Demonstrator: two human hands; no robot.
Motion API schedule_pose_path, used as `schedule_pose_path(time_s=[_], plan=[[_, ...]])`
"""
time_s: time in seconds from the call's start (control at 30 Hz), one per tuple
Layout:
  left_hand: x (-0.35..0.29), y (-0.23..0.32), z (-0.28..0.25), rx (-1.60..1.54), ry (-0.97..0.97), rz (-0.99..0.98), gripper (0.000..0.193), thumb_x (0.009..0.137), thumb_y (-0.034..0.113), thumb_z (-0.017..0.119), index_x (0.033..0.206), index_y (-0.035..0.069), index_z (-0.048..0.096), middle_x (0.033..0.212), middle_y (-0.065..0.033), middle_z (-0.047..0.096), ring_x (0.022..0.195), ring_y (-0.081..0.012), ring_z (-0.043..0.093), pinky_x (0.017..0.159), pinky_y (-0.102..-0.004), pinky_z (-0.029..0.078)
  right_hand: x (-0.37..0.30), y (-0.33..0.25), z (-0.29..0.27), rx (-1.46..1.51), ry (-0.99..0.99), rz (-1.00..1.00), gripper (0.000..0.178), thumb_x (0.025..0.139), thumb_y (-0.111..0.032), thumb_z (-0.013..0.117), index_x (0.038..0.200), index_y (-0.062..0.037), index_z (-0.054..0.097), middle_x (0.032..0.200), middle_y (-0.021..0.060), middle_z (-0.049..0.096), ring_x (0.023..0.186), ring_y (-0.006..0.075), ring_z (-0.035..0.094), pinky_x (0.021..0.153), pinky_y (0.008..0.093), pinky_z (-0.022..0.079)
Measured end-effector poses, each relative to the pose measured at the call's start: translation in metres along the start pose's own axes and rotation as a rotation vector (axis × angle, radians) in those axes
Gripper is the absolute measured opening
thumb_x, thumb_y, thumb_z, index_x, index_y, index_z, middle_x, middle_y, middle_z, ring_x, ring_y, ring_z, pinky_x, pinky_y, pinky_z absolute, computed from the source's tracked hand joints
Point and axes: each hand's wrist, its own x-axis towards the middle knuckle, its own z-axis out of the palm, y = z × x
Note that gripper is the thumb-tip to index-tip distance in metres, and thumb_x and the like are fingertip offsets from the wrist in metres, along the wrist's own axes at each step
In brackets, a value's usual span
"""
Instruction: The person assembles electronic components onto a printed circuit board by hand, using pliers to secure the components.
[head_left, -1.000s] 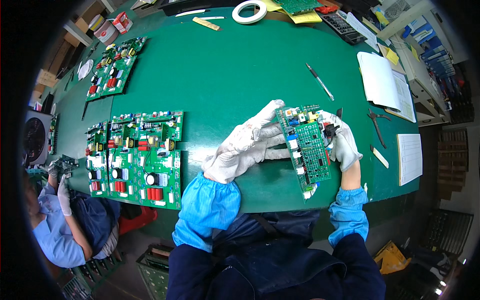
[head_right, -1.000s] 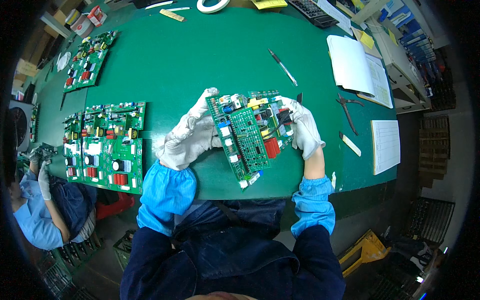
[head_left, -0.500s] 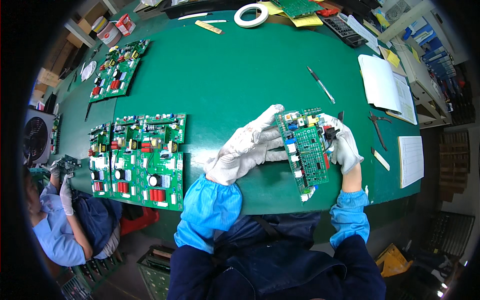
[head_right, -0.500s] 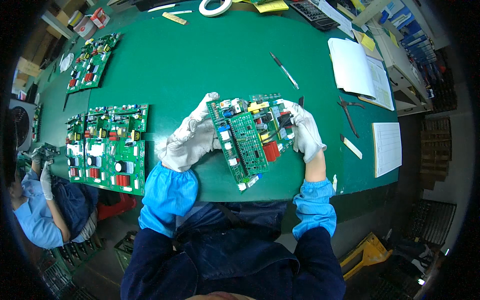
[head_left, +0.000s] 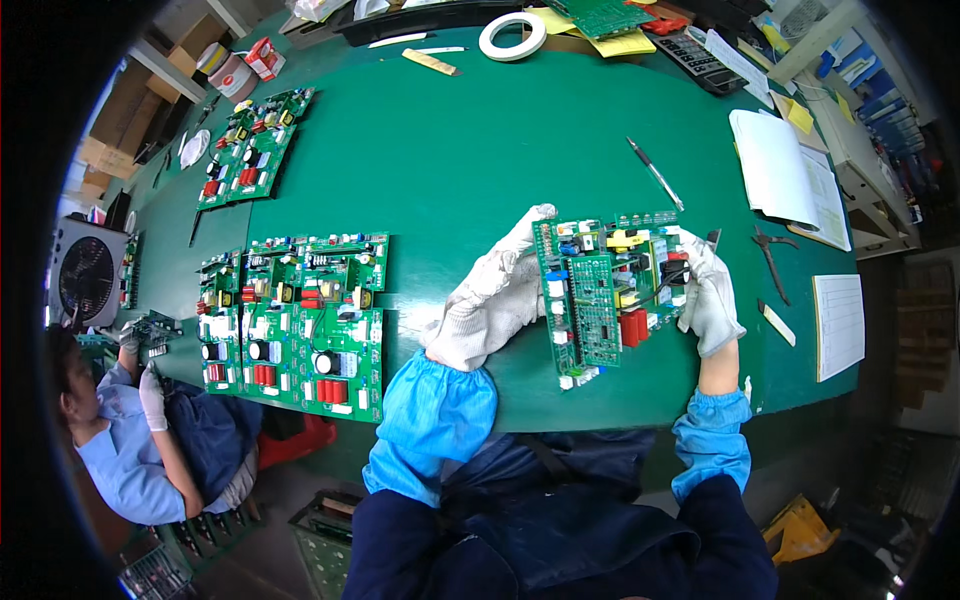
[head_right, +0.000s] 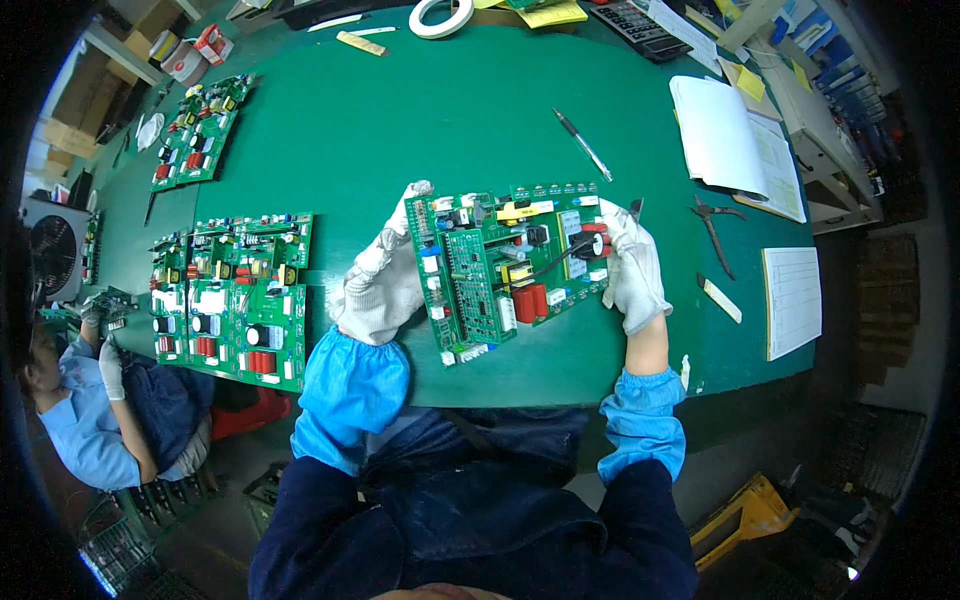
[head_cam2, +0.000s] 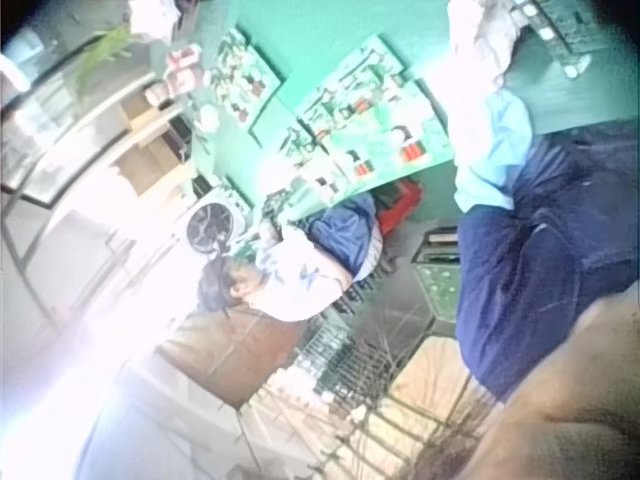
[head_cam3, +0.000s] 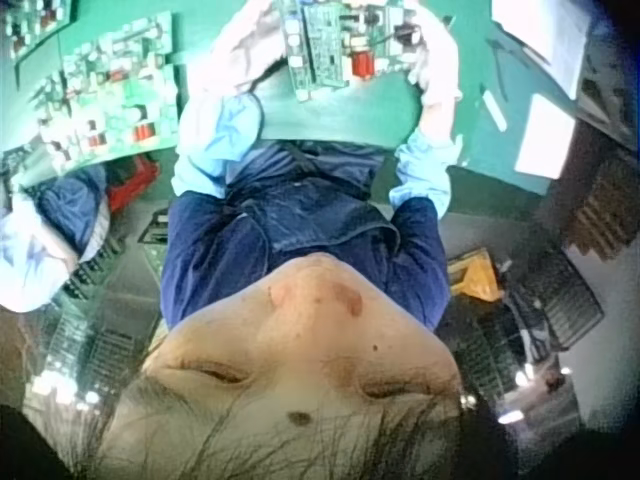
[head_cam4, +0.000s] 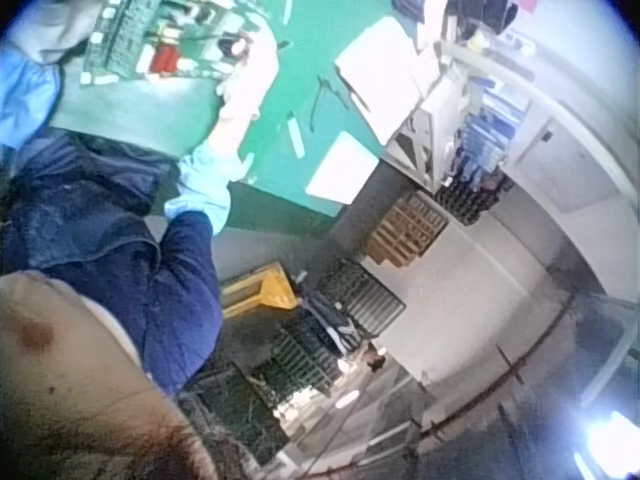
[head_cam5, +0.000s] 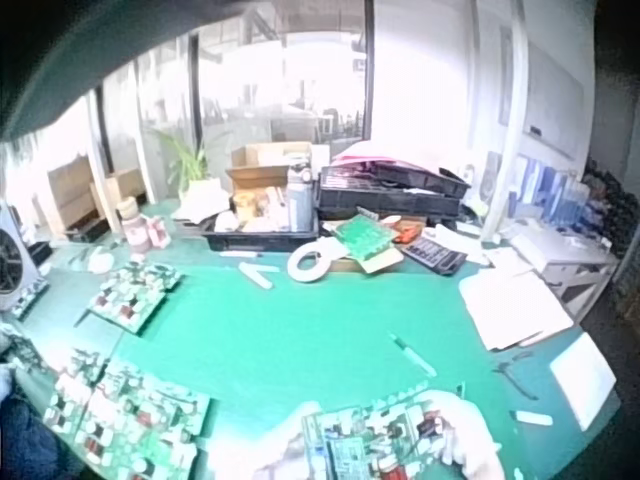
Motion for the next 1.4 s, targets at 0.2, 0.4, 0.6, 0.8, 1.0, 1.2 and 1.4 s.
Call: schedule_pose_path(time_s=[0.2,0.4,0.6,0.8,1.0,1.2,1.4], plan=[[0.005,-0.003,-0.003,0.018,0.089,0.102,0.070,0.088,0.035,0.056,0.145,0.008,0.027,0.142,-0.0110,0.036,0.127,-0.0268,0.039,0.103,-0.0460,0.035,-0.002,-0.006,-0.003,-0.009,-0.036,-0.074,0.039,0.095,-0.021,0.050,0.124,0.0040,0.051,0.119,0.0085,0.057,0.106,0.0152,0.055,0.093,0.0283,0.043],[0.007,-0.002,-0.001,0.119,0.173,0.145,0.064,0.092,0.030,0.051,0.146,0.008,0.023,0.143,-0.0073,0.036,0.128,-0.0218,0.039,0.105,-0.0399,0.034,0.000,0.000,-0.014,0.050,-0.009,-0.142,0.037,0.094,-0.021,0.052,0.120,0.0048,0.051,0.114,0.0077,0.057,0.103,0.0151,0.056,0.093,0.0287,0.044],[0.006,0.001,0.000,0.082,0.128,0.161,0.065,0.092,0.028,0.051,0.147,0.009,0.021,0.143,-0.0084,0.037,0.130,-0.0231,0.038,0.107,-0.0414,0.033,-0.003,-0.005,-0.019,0.121,0.045,-0.100,0.031,0.090,-0.012,0.057,0.117,0.0023,0.051,0.111,0.0065,0.056,0.103,0.0140,0.056,0.093,0.0281,0.044],[0.004,0.000,-0.003,0.022,0.206,0.129,0.058,0.096,0.030,0.046,0.146,0.009,0.023,0.138,-0.0079,0.043,0.125,-0.0220,0.045,0.104,-0.0401,0.038,-0.004,0.000,-0.028,0.245,0.009,-0.123,0.034,0.089,-0.012,0.057,0.119,0.0012,0.050,0.112,0.0068,0.056,0.105,0.0156,0.056,0.094,0.0292,0.045],[0.005,-0.002,-0.009,-0.009,0.319,0.174,0.049,0.096,0.026,0.046,0.141,0.009,0.034,0.130,-0.0083,0.051,0.115,-0.0219,0.053,0.097,-0.0404,0.045,-0.003,0.010,-0.038,0.363,-0.039,-0.117,0.036,0.089,-0.011,0.057,0.122,0.0012,0.050,0.115,0.0065,0.057,0.107,0.0159,0.055,0.096,0.0294,0.043],[0.002,-0.001,-0.011,0.009,0.375,0.158,0.047,0.099,0.025,0.041,0.141,0.007,0.034,0.131,-0.0058,0.049,0.117,-0.0192,0.051,0.098,-0.0371,0.043,-0.007,0.012,-0.036,0.371,0.005,-0.115,0.039,0.089,-0.011,0.058,0.125,0.0003,0.049,0.120,0.0074,0.056,0.110,0.0158,0.054,0.097,0.0288,0.042],[0.006,-0.004,-0.013,0.054,0.409,0.213,0.044,0.098,0.025,0.041,0.137,0.004,0.040,0.125,-0.0092,0.054,0.109,-0.0196,0.056,0.092,-0.0358,0.048,-0.014,0.003,-0.034,0.230,-0.025,-0.144,0.040,0.091,-0.014,0.057,0.127,0.0003,0.048,0.121,0.0063,0.057,0.109,0.0144,0.055,0.094,0.0282,0.044]])
